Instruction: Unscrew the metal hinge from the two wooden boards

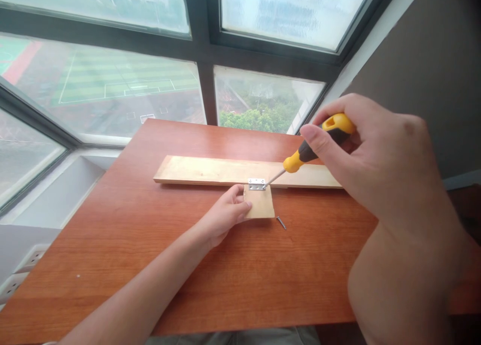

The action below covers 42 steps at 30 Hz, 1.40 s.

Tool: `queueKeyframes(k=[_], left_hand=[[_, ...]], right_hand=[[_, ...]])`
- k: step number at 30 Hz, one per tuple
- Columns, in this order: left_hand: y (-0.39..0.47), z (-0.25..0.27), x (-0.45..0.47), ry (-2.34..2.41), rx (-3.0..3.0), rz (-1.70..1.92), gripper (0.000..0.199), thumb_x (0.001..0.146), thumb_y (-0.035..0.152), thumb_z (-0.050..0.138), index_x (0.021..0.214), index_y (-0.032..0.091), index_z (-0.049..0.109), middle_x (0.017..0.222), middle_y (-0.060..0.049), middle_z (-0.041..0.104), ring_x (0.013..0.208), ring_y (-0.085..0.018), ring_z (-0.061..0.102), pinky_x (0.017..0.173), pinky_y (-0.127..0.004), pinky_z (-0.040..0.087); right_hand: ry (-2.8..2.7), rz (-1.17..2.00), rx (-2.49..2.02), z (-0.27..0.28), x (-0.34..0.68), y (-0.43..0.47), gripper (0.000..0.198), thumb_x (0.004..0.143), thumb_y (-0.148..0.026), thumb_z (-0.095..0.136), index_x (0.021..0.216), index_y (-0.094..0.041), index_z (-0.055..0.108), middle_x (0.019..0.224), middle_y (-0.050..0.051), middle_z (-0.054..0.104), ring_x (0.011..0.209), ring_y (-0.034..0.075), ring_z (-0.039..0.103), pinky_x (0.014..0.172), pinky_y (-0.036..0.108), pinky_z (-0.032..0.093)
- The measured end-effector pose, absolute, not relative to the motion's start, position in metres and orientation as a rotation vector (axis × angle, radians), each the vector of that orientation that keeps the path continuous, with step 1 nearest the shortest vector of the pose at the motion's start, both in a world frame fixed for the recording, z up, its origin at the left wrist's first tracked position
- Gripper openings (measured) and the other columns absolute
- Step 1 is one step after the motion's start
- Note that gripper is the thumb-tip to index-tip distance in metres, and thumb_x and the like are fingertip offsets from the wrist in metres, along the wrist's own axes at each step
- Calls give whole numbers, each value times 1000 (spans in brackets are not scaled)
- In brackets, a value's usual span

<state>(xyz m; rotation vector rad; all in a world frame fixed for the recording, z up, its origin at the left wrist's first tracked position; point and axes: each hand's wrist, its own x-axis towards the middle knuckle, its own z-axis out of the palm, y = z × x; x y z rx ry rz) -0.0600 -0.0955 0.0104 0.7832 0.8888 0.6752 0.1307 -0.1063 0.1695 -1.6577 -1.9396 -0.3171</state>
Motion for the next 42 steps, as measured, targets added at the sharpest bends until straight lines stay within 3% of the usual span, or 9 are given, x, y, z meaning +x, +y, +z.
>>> queueKeyframes(k=[6,12,16,19,25,29,33,39,42], left_hand=[[-95,9,-60,886,789,678,31,77,19,69,105,19,54,78,1,61,70,-13,61,77,-29,49],[-95,8,-60,881,791,681,31,78,19,69,105,19,54,76,1,60,69,-12,60,76,-29,48],[-95,10,-60,886,778,675,32,76,20,70,104,19,54,77,0,62,70,-13,61,73,-28,48],[-95,11,-60,890,767,680,34,74,20,72,103,19,55,76,0,63,70,-14,62,72,-27,48],[-95,11,-60,890,762,683,35,74,20,72,105,19,56,80,-2,65,72,-14,63,72,-27,49],[-96,13,-60,898,778,670,32,76,21,70,104,19,54,78,0,63,68,-12,60,73,-27,48],[-96,15,-59,903,785,671,30,77,21,69,103,20,54,78,1,62,66,-11,58,74,-27,48],[-96,15,-59,908,777,666,33,76,21,69,105,20,54,81,0,64,68,-12,60,73,-27,47],[-96,15,-59,914,777,661,35,76,20,68,108,20,54,84,-1,65,70,-12,61,73,-26,47]], right_hand=[[-2017,-204,-1594,174,130,-110,29,74,-23,57,102,-22,64,84,2,67,68,20,59,65,35,42],[-1900,-318,-1697,170,130,-107,29,86,-51,55,92,-24,65,75,2,68,64,21,59,66,36,41],[-1935,-297,-1664,172,130,-108,17,81,-31,57,94,-24,65,83,1,69,66,20,59,65,36,42],[-1991,-208,-1632,175,131,-111,35,70,-24,57,105,-23,64,89,3,68,72,23,61,67,39,45],[-1904,-312,-1723,172,133,-109,31,86,-51,54,100,-26,66,81,3,70,69,24,64,68,39,45],[-1925,-307,-1630,174,132,-110,17,80,-31,59,95,-25,65,85,0,71,71,21,64,67,36,46],[-2012,-226,-1582,177,130,-113,27,72,-19,58,98,-24,62,92,1,68,76,20,62,68,34,45],[-1889,-284,-1727,170,132,-109,31,87,-49,55,102,-24,63,91,5,71,73,24,64,69,40,46],[-1871,-328,-1716,170,133,-107,25,88,-43,55,100,-25,65,85,4,72,73,25,65,70,40,46]])
